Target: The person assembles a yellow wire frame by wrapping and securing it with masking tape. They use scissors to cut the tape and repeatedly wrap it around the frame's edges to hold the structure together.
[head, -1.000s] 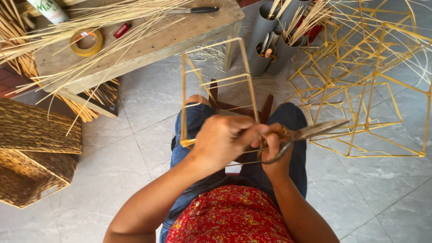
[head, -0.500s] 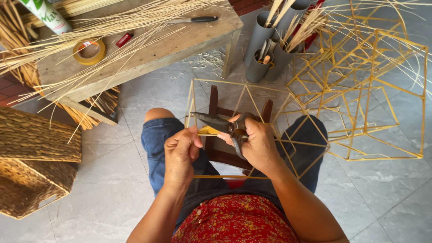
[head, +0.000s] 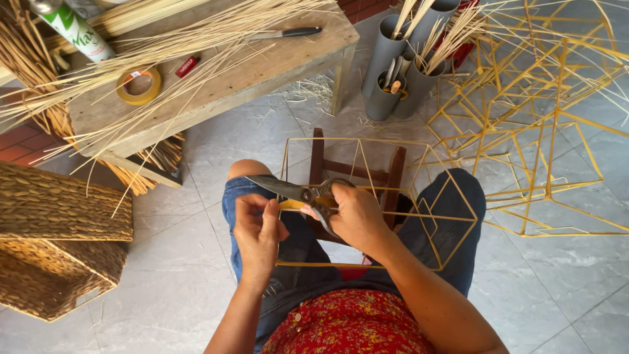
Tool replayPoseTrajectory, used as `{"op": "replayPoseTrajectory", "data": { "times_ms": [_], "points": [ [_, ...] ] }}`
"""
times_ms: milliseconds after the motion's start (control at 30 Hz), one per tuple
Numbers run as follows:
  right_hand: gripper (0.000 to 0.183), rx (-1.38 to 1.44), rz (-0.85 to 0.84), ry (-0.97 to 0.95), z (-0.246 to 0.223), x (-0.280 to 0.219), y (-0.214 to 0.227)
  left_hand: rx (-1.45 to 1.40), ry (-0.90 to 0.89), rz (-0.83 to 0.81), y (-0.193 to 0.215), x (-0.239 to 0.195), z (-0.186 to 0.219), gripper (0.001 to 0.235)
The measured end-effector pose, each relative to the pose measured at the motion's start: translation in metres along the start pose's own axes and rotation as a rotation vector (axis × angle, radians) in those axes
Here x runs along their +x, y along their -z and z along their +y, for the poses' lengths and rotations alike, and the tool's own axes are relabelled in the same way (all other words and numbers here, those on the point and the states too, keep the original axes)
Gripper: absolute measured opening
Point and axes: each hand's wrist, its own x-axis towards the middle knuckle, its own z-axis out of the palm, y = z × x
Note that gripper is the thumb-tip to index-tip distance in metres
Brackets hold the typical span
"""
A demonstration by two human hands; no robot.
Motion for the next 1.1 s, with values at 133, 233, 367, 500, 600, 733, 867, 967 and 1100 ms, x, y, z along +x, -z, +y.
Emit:
{"op": "replayPoseTrajectory", "data": {
  "times_ms": [133, 233, 367, 500, 600, 733, 867, 967, 1100],
  "points": [
    [0.054, 0.035, -0.037, -0.014, -0.001, 0.008, 0.011, 0.014, -0.265, -0.03, -0.003, -0.002, 0.007, 0.016],
    [0.053, 0.056, -0.081, -0.019, -0.005, 0.016, 0.03, 0.236, -0.542, 0.02, -0.006, 0.006, 0.012, 0.029],
    [0.05, 0.033, -0.154, -0.042, -0.008, 0.03, 0.046, 0.321, -0.495, 0.009, -0.001, 0.004, 0.008, 0.033],
    [0.022, 0.66, -0.235, -0.132, -0.02, 0.049, 0.058, 0.372, -0.46, 0.011, -0.003, 0.004, 0.009, 0.036],
    [0.013, 0.835, -0.262, -0.27, -0.033, 0.059, 0.071, 0.455, -0.55, 0.006, -0.006, 0.001, 0.015, 0.036],
    [0.016, 0.678, -0.268, -0.238, -0.047, 0.059, 0.078, 0.529, -0.581, -0.006, -0.006, -0.001, 0.021, 0.026],
    [0.016, 0.622, -0.303, -0.182, -0.034, 0.051, 0.09, 0.476, -0.617, -0.094, 0.003, 0.0, 0.024, 0.019],
    [0.017, 0.502, -0.295, -0.125, 0.002, 0.031, 0.122, 0.397, -0.642, -0.23, 0.014, 0.008, 0.026, 0.02],
    [0.027, 0.356, -0.227, -0.129, 0.072, -0.017, 0.19, 0.454, -0.64, -0.315, 0.026, 0.013, 0.031, 0.023]
  ]
}}
